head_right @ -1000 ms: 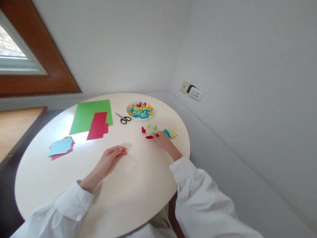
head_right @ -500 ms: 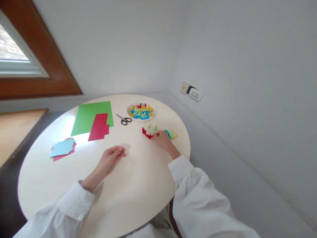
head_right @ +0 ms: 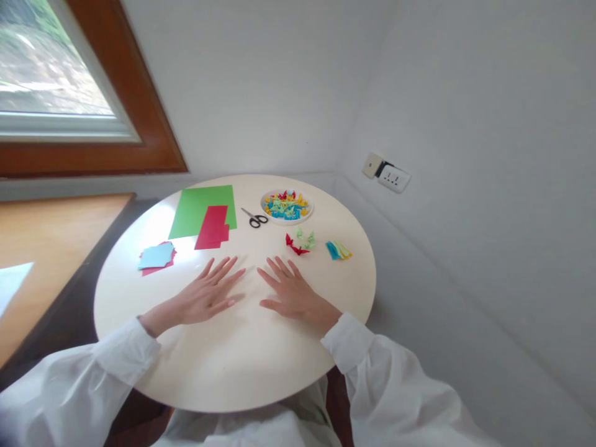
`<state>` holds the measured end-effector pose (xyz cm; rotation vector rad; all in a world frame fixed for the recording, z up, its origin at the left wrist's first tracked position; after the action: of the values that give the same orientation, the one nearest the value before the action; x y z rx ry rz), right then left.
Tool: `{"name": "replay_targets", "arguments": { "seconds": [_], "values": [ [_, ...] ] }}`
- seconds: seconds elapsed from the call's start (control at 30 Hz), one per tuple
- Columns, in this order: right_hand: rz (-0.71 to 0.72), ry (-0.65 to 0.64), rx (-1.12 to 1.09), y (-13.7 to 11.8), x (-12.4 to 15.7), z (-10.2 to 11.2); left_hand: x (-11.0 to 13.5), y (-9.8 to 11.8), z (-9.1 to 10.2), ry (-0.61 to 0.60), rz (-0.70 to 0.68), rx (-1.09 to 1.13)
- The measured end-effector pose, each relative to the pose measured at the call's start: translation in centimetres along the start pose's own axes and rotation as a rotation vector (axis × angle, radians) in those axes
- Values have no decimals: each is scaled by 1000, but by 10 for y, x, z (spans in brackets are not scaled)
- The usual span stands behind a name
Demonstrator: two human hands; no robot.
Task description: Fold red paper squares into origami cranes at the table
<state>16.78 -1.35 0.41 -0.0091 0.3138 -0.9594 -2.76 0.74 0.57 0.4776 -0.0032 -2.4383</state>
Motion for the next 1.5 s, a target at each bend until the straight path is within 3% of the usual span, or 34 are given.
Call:
{"name": "replay_targets", "arguments": {
  "seconds": [0.07, 0.2, 0.53, 0.7, 0.8, 0.97, 1.0, 1.17, 1.37, 1.5],
  "values": [
    [-5, -63, 17, -3, 1, -10, 6, -1, -12, -44, -18, -26],
    [-28, -43, 37, -2, 2, -16, 11, -3, -25, -39, -33, -37],
    [-57, -82, 12, -5, 0, -12, 11, -4, -26, -31, -25, -41],
    [-32, -9, -37, -5, 1, -12, 9, -3, -22, -27, 1, 8],
    [-93, 157, -81, 8, 0, -6, -4, -9, -15, 66, 134, 119],
    [-496, 482, 61, 64, -3, 18, -39, -31, -3, 356, 529, 398],
    [-527, 476, 82, 72, -5, 20, -46, -34, -3, 409, 602, 488],
    [-610, 384, 194, 91, -15, 21, -67, -34, -10, 525, 706, 598],
    [-590, 324, 217, 90, -16, 12, -55, -38, -24, 538, 791, 696],
    [-594, 326, 209, 95, -14, 18, -51, -42, -29, 524, 835, 737]
  ]
}}
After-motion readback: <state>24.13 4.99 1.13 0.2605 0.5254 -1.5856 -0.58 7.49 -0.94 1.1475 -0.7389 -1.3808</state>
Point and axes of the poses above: each hand's wrist, its own x-axis away from the middle knuckle, its own z-axis out of the back of the hand, y = z × x, the point moved 5 cm from there along -x, towards the middle knuckle, and after that the axes turned 11 degrees about y, right-handed, at the moved point
